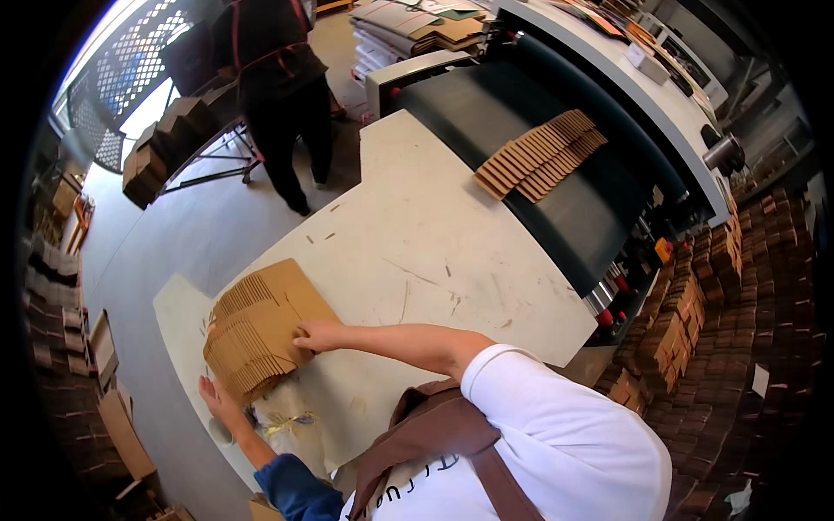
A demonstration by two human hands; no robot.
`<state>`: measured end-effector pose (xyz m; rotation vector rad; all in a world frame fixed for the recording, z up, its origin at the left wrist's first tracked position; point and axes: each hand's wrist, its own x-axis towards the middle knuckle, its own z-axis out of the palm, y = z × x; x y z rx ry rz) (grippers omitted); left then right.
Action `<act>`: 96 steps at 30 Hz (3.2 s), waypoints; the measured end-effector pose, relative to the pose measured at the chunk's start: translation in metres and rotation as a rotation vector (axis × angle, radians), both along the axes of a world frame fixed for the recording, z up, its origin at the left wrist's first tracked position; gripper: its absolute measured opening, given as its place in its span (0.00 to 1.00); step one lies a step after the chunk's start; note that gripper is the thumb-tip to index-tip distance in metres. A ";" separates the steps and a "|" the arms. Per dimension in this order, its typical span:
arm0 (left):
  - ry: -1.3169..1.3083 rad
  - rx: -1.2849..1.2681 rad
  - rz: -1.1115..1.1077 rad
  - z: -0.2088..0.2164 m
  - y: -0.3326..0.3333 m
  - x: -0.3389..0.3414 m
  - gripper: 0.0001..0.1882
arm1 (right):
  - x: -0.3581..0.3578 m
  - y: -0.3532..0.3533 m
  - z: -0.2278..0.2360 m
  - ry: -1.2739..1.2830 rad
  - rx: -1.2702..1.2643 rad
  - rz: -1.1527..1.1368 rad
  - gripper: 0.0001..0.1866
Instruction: The person repeatedly picks up stacks of corrugated cardboard pieces from a conveyor belt and a table, aligns them, and places them into bundles. The person works alongside another worker in a warehouse setting.
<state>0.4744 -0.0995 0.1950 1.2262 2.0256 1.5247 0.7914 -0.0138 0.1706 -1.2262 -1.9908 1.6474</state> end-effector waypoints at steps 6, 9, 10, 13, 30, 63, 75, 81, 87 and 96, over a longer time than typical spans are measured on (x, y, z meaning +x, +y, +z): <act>-0.268 -0.070 -0.434 0.049 -0.010 0.155 0.16 | 0.116 -0.048 -0.043 -0.228 0.114 -0.172 0.27; -0.344 -0.252 -0.689 0.033 -0.005 0.234 0.14 | 0.193 -0.086 -0.039 -0.240 0.109 -0.375 0.22; -0.363 -0.328 -0.759 0.019 -0.003 0.256 0.15 | 0.220 -0.097 -0.035 -0.293 0.188 -0.427 0.22; -0.317 -0.543 -1.002 0.003 0.002 0.326 0.20 | 0.300 -0.126 -0.032 -0.455 0.462 -0.603 0.23; -0.285 -0.880 -1.419 0.001 0.052 0.577 0.24 | 0.457 -0.204 -0.044 -0.953 0.393 -0.897 0.32; -0.490 -0.957 -1.181 -0.059 0.119 0.719 0.23 | 0.489 -0.195 -0.033 -0.925 0.284 -0.884 0.31; -0.532 -1.000 -1.231 -0.041 0.120 0.719 0.23 | 0.491 -0.203 -0.013 -0.861 0.270 -0.908 0.33; -0.876 -1.066 -0.980 -0.050 0.132 0.714 0.25 | 0.492 -0.204 -0.006 -0.841 0.283 -0.910 0.32; -1.165 -0.802 -0.779 -0.071 0.143 0.741 0.24 | 0.500 -0.197 0.004 -0.827 0.292 -0.921 0.32; -1.205 -0.685 -0.746 -0.043 0.162 0.768 0.20 | 0.523 -0.195 0.010 -0.704 0.294 -0.925 0.30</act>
